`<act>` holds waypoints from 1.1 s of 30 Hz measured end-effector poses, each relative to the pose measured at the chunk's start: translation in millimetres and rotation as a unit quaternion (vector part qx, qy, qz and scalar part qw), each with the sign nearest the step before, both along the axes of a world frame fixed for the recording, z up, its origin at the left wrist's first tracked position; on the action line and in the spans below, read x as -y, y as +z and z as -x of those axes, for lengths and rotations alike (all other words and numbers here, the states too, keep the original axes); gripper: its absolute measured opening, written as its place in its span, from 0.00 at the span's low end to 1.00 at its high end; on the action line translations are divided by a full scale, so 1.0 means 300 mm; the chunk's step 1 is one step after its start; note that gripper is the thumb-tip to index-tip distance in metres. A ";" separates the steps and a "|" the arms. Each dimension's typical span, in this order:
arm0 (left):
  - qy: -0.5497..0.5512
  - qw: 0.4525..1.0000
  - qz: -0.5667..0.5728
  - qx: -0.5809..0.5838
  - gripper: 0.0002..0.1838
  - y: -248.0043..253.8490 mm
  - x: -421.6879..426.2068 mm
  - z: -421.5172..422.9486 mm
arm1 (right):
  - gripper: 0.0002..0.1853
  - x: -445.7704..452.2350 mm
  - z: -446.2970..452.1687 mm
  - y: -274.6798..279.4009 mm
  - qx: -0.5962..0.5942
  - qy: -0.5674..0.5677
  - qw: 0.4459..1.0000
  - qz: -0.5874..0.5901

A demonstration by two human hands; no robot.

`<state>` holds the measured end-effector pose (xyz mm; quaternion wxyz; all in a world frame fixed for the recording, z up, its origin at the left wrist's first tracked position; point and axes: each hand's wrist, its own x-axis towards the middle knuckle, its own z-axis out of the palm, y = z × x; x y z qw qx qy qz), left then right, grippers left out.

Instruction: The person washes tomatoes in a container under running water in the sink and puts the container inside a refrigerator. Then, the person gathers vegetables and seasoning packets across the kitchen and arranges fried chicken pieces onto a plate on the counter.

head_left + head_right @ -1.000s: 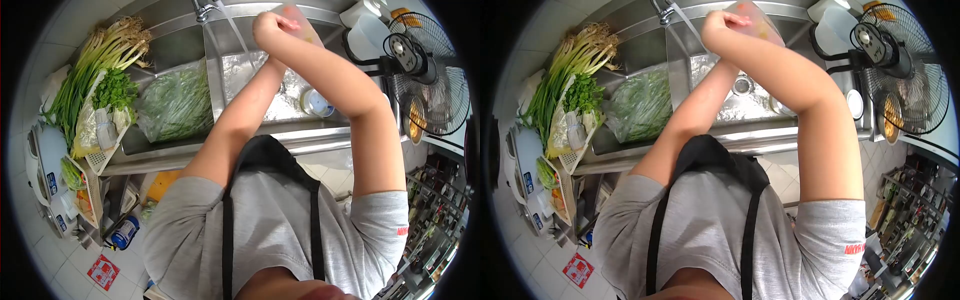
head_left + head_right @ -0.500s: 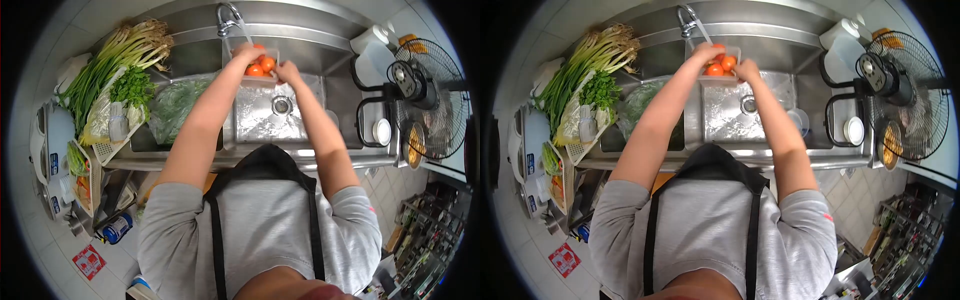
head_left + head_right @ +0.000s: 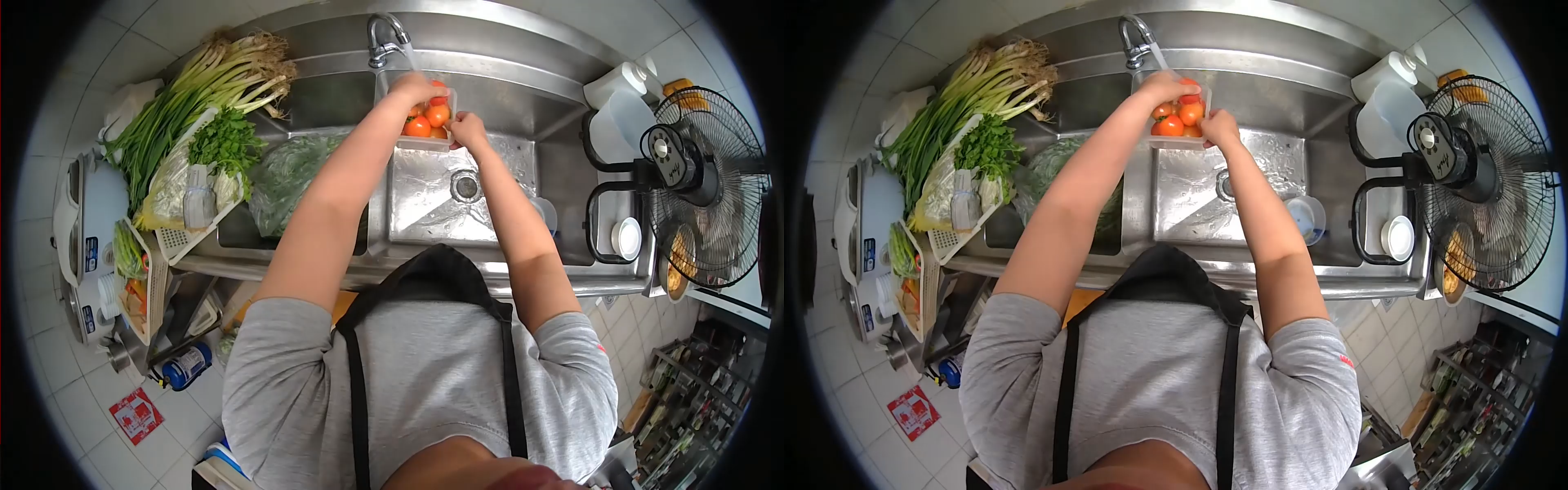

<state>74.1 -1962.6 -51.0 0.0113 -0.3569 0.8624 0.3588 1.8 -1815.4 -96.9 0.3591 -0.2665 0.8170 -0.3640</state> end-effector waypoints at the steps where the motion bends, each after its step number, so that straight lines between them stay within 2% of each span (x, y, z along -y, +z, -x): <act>1: 0.002 1.000 0.000 0.000 0.27 0.009 0.002 -0.005 | 0.14 0.002 0.002 0.000 0.017 -0.010 1.000 0.010; 4: -0.001 1.000 -0.008 0.029 0.30 0.011 0.036 -0.027 | 0.14 0.015 0.020 -0.040 0.032 -0.035 0.998 0.036; 6: 0.088 0.985 0.135 -0.057 0.31 -0.046 0.070 -0.064 | 0.13 0.007 0.038 -0.061 0.029 -0.051 0.997 0.049; 7: 0.089 0.985 0.137 -0.058 0.31 -0.063 0.079 -0.089 | 0.12 0.003 0.044 -0.050 0.021 -0.050 0.997 0.049; 8: 0.135 0.988 -0.034 -0.071 0.29 -0.085 0.079 -0.119 | 0.11 0.000 0.053 -0.037 0.012 -0.049 0.998 0.048; 9: 0.176 0.959 -0.206 -0.082 0.27 -0.116 0.066 -0.149 | 0.11 -0.007 0.066 -0.032 0.012 -0.047 0.998 0.048; 11: 0.142 0.860 -0.468 -0.142 0.22 -0.182 0.034 -0.201 | 0.10 -0.005 0.094 -0.016 -0.010 -0.027 0.998 0.057; 15: 0.164 0.819 -0.531 -0.142 0.21 -0.234 -0.022 -0.229 | 0.08 -0.016 0.139 0.033 0.009 0.039 0.997 0.072; 17: 0.139 0.755 -0.613 -0.188 0.24 -0.201 -0.052 -0.245 | 0.09 -0.016 0.168 0.045 0.032 0.061 0.994 0.087; 19: 0.127 0.750 -0.623 -0.184 0.28 -0.217 -0.075 -0.253 | 0.08 -0.005 0.182 0.050 0.066 0.089 0.990 0.084; 20: 0.163 0.759 -0.595 -0.211 0.30 -0.230 -0.101 -0.259 | 0.08 -0.001 0.185 0.049 0.066 0.092 0.990 0.081; 22: 0.218 0.765 -0.554 -0.247 0.35 -0.219 -0.140 -0.265 | 0.09 0.036 0.185 0.090 -0.059 0.128 0.989 -0.052; 23: 0.219 0.764 -0.554 -0.247 0.35 -0.214 -0.159 -0.272 | 0.09 0.059 0.167 0.090 -0.059 0.130 0.988 -0.053; 24: 0.238 0.753 -0.557 -0.255 0.35 -0.203 -0.174 -0.278 | 0.11 0.098 0.157 0.070 -0.276 0.138 0.948 0.085; 25: 0.255 0.743 -0.559 -0.264 0.35 -0.204 -0.171 -0.274 | 0.14 0.136 0.139 0.071 -0.474 0.137 0.841 0.220; 26: 0.259 0.743 -0.557 -0.265 0.36 -0.207 -0.174 -0.275 | 0.14 0.162 0.112 0.068 -0.473 0.138 0.842 0.221; 28: 0.258 0.756 -0.544 -0.259 0.37 -0.220 -0.180 -0.282 | 0.15 0.204 0.058 0.091 -0.373 0.326 0.823 0.278; 29: 0.254 0.768 -0.529 -0.256 0.38 -0.222 -0.170 -0.283 | 0.15 0.221 0.053 0.115 -0.373 0.327 0.822 0.281; 30: 0.228 0.772 -0.538 -0.250 0.40 -0.219 -0.166 -0.293 | 0.15 0.237 0.062 0.107 -0.232 0.362 0.879 0.204; 31: 0.231 0.771 -0.537 -0.252 0.40 -0.219 -0.171 -0.304 | 0.17 0.254 0.071 0.106 -0.086 0.387 0.910 0.121; 33: 0.243 0.762 -0.547 -0.247 0.38 -0.221 -0.172 -0.314 | 0.17 0.277 0.076 0.100 -0.092 0.412 0.896 0.135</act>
